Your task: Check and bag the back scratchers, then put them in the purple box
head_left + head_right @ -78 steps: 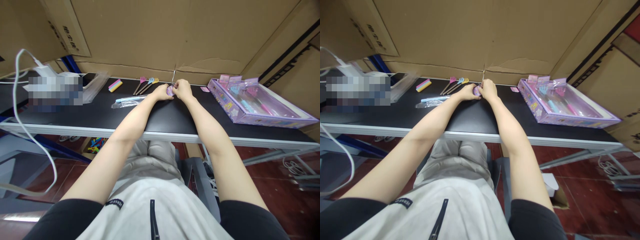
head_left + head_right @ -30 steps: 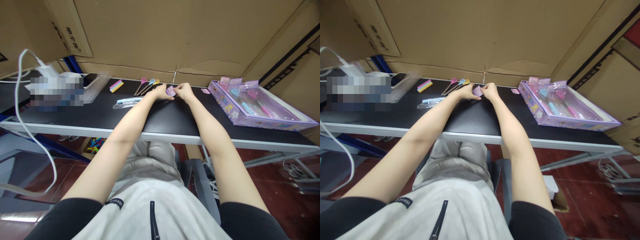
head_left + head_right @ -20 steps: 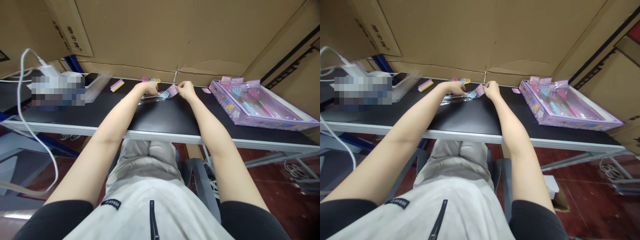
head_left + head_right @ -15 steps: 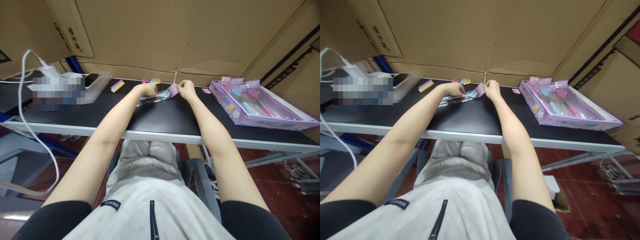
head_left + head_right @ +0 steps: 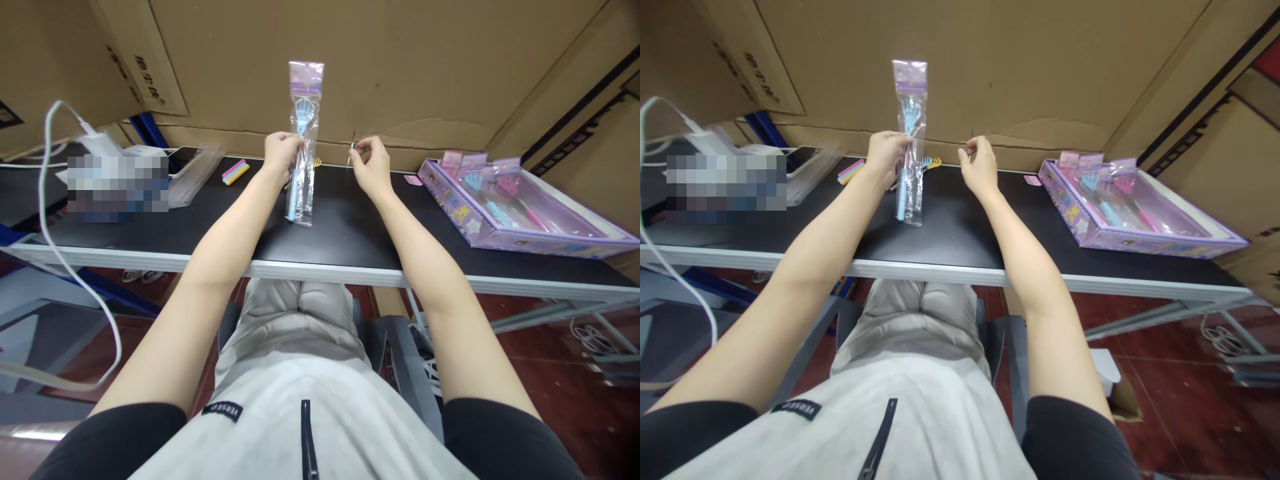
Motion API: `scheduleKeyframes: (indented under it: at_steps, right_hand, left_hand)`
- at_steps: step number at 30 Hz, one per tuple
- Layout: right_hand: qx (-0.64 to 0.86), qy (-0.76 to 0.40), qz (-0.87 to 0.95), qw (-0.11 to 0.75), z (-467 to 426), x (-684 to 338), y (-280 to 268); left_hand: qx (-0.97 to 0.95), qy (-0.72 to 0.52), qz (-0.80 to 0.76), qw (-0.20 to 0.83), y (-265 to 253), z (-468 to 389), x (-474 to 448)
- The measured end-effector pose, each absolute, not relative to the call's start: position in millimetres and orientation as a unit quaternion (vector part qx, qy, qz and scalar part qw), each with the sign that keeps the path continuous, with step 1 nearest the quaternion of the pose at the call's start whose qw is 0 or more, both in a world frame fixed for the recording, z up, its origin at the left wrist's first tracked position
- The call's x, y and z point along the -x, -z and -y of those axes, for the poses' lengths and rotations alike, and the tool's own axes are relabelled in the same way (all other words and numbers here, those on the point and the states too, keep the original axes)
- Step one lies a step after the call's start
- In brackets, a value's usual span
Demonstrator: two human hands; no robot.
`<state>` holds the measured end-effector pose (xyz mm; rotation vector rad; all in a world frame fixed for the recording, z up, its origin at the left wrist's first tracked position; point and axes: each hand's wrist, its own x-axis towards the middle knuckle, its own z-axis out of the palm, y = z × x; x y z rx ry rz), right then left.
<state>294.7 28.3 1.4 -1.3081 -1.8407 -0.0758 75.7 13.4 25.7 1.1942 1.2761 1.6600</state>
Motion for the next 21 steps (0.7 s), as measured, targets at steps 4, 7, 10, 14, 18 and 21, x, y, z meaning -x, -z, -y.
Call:
scheduleKeyframes:
  at_steps: [4,7,10,14,18,21]
  right_hand:
    - [0.492,0.021,0.779,0.389,-17.4,-278.9,0.8]
    - [0.465,0.018,0.814,0.348,-8.6,-269.5,2.3]
    - [0.443,0.010,0.840,0.312,-2.1,-264.7,4.2]
    - [0.457,0.003,0.847,0.272,4.0,-263.0,5.8]
    - [0.486,0.002,0.839,0.244,12.0,-262.6,1.6]
    - [0.492,0.005,0.840,0.227,18.4,-261.9,-4.2]
  left_hand:
    - [-0.387,-0.660,-0.516,0.386,-21.6,-17.8,-71.6]
    - [-0.339,-0.676,-0.508,0.412,-15.0,-17.6,-72.4]
    - [-0.302,-0.691,-0.475,0.454,-10.9,-14.2,-76.5]
    - [-0.264,-0.698,-0.433,0.506,-9.3,-10.2,-81.5]
    - [-0.247,-0.690,-0.415,0.539,-7.8,-9.4,-82.8]
    - [-0.249,-0.684,-0.412,0.548,-5.7,-9.7,-82.7]
